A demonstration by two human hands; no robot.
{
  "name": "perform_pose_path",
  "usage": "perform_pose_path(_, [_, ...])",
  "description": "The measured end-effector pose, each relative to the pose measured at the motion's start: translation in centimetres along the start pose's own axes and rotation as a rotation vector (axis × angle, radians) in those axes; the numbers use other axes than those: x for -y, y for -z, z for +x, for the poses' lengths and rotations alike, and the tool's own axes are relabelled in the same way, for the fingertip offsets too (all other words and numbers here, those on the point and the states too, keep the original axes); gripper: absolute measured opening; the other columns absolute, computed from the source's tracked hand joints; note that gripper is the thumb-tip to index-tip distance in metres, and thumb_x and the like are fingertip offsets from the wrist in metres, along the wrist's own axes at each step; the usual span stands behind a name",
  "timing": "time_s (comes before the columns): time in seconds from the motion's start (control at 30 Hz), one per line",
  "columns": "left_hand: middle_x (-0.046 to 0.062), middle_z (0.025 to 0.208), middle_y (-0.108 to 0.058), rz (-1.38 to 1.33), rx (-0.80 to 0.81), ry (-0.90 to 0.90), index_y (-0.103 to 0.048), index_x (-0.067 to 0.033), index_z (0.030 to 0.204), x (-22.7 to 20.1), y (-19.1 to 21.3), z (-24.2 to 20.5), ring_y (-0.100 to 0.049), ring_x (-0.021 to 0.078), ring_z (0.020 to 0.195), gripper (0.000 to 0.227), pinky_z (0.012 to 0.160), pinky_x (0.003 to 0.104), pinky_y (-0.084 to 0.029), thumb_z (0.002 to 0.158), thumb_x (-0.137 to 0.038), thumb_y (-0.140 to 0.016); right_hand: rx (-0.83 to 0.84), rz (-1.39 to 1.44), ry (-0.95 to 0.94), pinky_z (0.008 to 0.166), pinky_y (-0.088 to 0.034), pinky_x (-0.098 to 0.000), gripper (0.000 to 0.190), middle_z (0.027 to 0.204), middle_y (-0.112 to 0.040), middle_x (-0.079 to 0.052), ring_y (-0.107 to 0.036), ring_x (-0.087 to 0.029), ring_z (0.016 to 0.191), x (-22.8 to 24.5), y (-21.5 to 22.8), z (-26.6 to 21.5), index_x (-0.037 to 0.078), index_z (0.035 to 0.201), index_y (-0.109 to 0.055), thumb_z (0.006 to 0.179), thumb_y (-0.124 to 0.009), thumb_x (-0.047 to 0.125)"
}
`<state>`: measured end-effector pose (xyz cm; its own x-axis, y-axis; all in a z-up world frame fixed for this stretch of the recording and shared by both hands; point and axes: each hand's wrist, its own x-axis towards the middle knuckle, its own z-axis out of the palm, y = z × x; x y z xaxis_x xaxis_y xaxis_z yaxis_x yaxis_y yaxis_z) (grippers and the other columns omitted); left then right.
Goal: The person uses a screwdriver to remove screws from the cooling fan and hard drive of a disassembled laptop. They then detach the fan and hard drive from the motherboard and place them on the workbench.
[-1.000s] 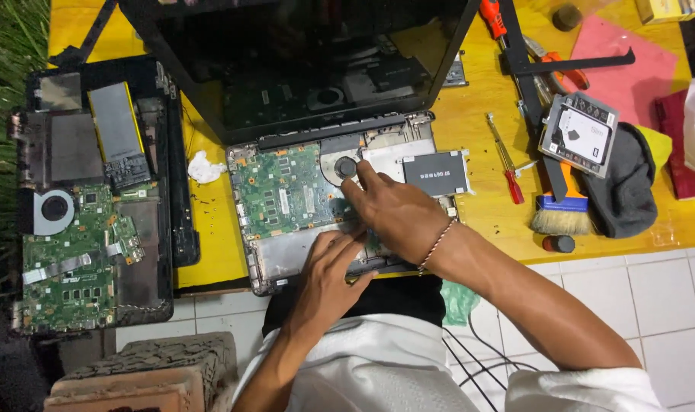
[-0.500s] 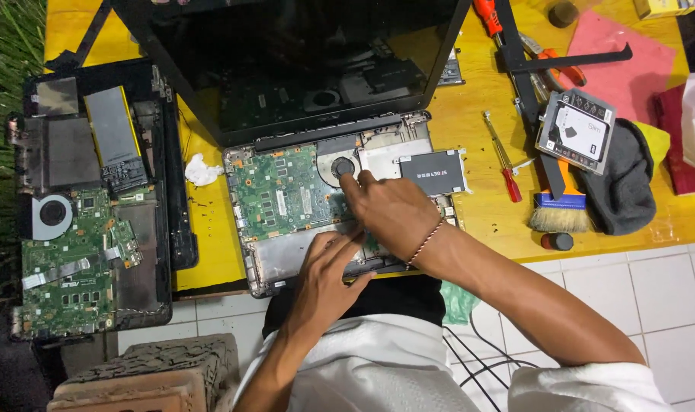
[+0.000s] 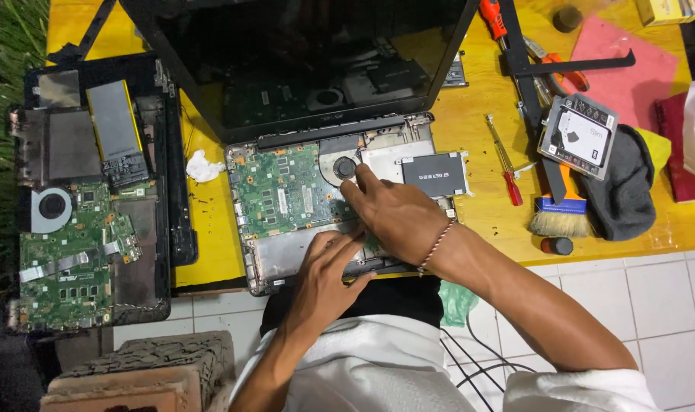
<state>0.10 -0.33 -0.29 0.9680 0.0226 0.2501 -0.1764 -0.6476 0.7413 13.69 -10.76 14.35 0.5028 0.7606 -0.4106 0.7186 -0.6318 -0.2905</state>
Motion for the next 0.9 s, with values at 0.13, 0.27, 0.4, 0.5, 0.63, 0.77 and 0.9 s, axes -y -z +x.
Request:
perform_pose_path(0.13, [0.011, 0.124, -0.072, 0.004, 0.008, -0.011, -0.071, -0.0075, 0.123, 0.4, -0.3, -0.2, -0.063, 0.0314, 0.116, 0.052, 0.093, 0.044, -0.055, 0.075, -0.017, -0.088, -0.069, -0.088, 0.071, 0.06, -0.063, -0.0553, 0.047, 0.125, -0.056, -0.034, -0.075, -0.049, 0.076, -1.8, -2.9, 0.6, -0.005, 0.13, -0.053, 0.084, -0.062, -0.012])
perform_pose_path(0.27, [0.012, 0.117, -0.073, 0.009, 0.021, -0.019, -0.071, -0.0065, 0.123, 0.7, -0.5, -0.4, -0.062, 0.031, 0.115, 0.05, 0.09, 0.043, -0.055, 0.077, -0.017, -0.088, -0.14, -0.256, 0.063, 0.057, -0.063, -0.0466, 0.043, 0.116, -0.066, -0.026, -0.078, -0.04, 0.073, -1.6, -2.9, 1.0, -0.002, 0.13, -0.057, 0.088, -0.058, -0.006])
perform_pose_path(0.4, [0.013, 0.117, -0.072, 0.004, 0.005, -0.036, -0.071, -0.0045, 0.122, -0.4, 0.6, 0.4, -0.061, 0.0327, 0.116, 0.049, 0.09, 0.045, -0.055, 0.077, -0.017, -0.087, 0.066, -0.045, 0.012, 0.065, -0.064, -0.0564, 0.061, 0.142, -0.045, -0.039, -0.076, -0.049, 0.082, 0.6, 1.5, -0.7, -0.005, 0.141, -0.05, 0.083, -0.061, -0.017])
perform_pose_path(0.5, [0.014, 0.116, -0.072, 0.013, -0.001, -0.04, -0.07, -0.0038, 0.122, 0.0, 0.3, 0.1, -0.06, 0.0334, 0.116, 0.05, 0.091, 0.046, -0.055, 0.077, -0.017, -0.088, 0.034, -0.077, 0.033, 0.065, -0.064, -0.056, 0.054, 0.131, -0.053, -0.034, -0.076, -0.048, 0.08, -0.7, 0.1, 0.0, -0.005, 0.137, -0.052, 0.085, -0.058, -0.018])
perform_pose_path(0.63, [0.011, 0.125, -0.07, 0.014, 0.0, -0.028, -0.069, -0.0069, 0.126, 0.8, -0.5, -0.4, -0.06, 0.0297, 0.117, 0.053, 0.094, 0.044, -0.054, 0.078, -0.022, -0.087, -0.052, -0.231, 0.053, 0.059, -0.064, -0.0475, 0.048, 0.115, -0.066, -0.028, -0.077, -0.042, 0.074, -2.7, -2.3, 0.9, -0.005, 0.135, -0.054, 0.087, -0.056, -0.013])
perform_pose_path(0.77, [0.011, 0.126, -0.07, 0.01, -0.007, -0.031, -0.069, -0.007, 0.125, 1.0, -0.5, -0.5, -0.059, 0.0304, 0.118, 0.054, 0.095, 0.044, -0.053, 0.077, -0.023, -0.088, 0.05, -0.067, -0.009, 0.065, -0.064, -0.0544, 0.056, 0.132, -0.054, -0.033, -0.075, -0.049, 0.081, -1.5, 0.1, 0.3, -0.003, 0.139, -0.048, 0.085, -0.059, -0.013])
perform_pose_path(0.9, [0.012, 0.128, -0.069, -0.001, -0.002, -0.029, -0.069, -0.0073, 0.126, 1.2, -0.7, -0.5, -0.06, 0.032, 0.117, 0.054, 0.095, 0.046, -0.053, 0.077, -0.022, -0.088, -0.005, -0.101, 0.047, 0.062, -0.064, -0.0542, 0.051, 0.123, -0.06, -0.033, -0.076, -0.048, 0.079, -1.8, -0.7, 0.3, -0.006, 0.135, -0.052, 0.086, -0.06, -0.013])
